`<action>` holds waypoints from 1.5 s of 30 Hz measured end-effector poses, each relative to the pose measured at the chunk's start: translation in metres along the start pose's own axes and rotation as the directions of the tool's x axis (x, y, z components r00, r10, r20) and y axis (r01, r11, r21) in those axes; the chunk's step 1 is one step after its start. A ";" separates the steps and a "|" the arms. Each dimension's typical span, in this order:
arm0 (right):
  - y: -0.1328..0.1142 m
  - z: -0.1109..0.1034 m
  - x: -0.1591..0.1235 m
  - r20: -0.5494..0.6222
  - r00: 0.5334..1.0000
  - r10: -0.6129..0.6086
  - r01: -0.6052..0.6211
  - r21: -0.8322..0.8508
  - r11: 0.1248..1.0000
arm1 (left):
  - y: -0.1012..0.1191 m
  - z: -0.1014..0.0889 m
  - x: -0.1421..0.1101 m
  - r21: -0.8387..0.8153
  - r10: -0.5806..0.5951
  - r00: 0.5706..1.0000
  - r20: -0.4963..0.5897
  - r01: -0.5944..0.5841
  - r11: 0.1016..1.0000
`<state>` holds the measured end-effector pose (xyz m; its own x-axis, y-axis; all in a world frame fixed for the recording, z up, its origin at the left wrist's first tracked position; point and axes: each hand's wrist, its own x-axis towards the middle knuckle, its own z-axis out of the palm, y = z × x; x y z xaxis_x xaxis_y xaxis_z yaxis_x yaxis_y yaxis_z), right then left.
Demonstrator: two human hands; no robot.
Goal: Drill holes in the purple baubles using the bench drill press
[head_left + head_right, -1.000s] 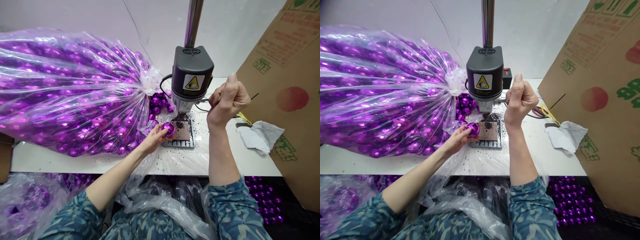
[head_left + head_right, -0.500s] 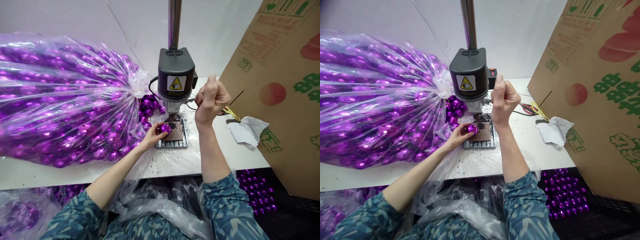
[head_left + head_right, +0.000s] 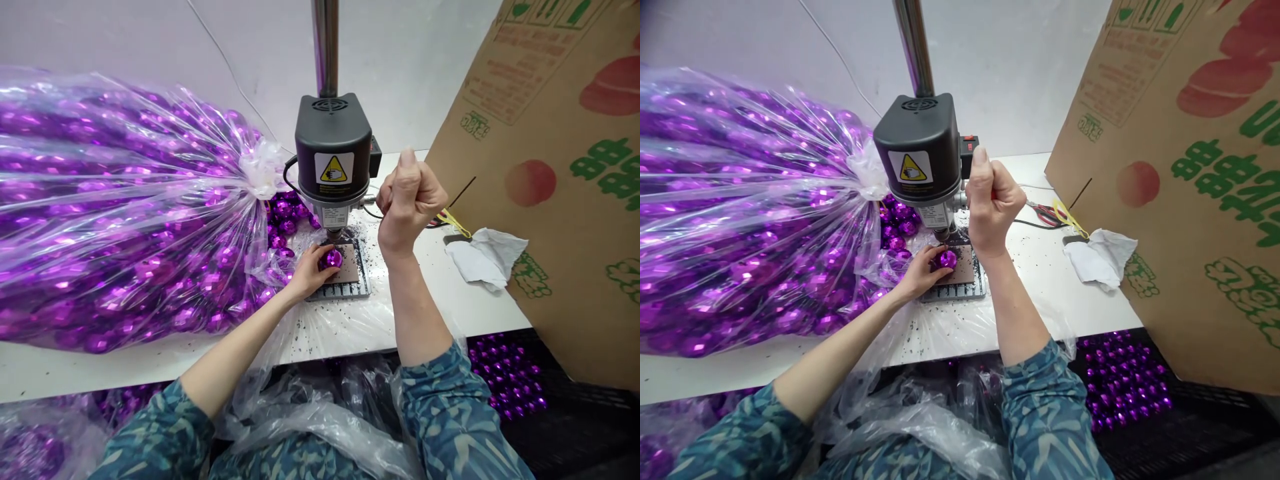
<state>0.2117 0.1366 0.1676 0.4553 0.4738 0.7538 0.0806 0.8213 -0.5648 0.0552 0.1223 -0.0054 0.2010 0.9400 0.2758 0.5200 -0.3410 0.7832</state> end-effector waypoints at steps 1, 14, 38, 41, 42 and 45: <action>0.000 0.000 0.000 0.001 1.000 0.001 -0.001 -0.003 1.000 | 0.001 0.003 0.000 -0.032 -0.015 1.000 -0.021 0.015 0.999; -0.001 0.000 -0.005 -0.029 0.997 -0.078 0.080 0.074 0.994 | -0.004 0.020 -0.010 -0.285 -0.056 0.993 -0.108 0.023 0.958; 0.031 -0.019 -0.035 -0.120 0.944 -0.306 0.323 0.154 0.934 | -0.015 0.026 -0.008 -0.401 -0.073 0.992 -0.107 0.024 0.916; 0.036 -0.022 -0.037 -0.116 0.943 -0.312 0.324 0.113 0.939 | -0.016 0.026 -0.008 -0.403 -0.077 0.991 -0.108 0.027 0.915; 0.038 -0.023 -0.039 -0.117 0.943 -0.311 0.323 0.100 0.941 | -0.016 0.026 -0.008 -0.408 -0.075 0.991 -0.109 0.024 0.913; 0.041 -0.026 -0.046 -0.114 0.945 -0.308 0.317 0.080 0.945 | -0.015 0.026 -0.009 -0.422 -0.067 0.990 -0.126 0.008 0.906</action>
<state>0.2174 0.1405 0.1010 0.5068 0.1585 0.8474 0.1498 0.9518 -0.2676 0.0673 0.1189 -0.0343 0.0595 0.9550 0.2904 0.1222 -0.2957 0.9474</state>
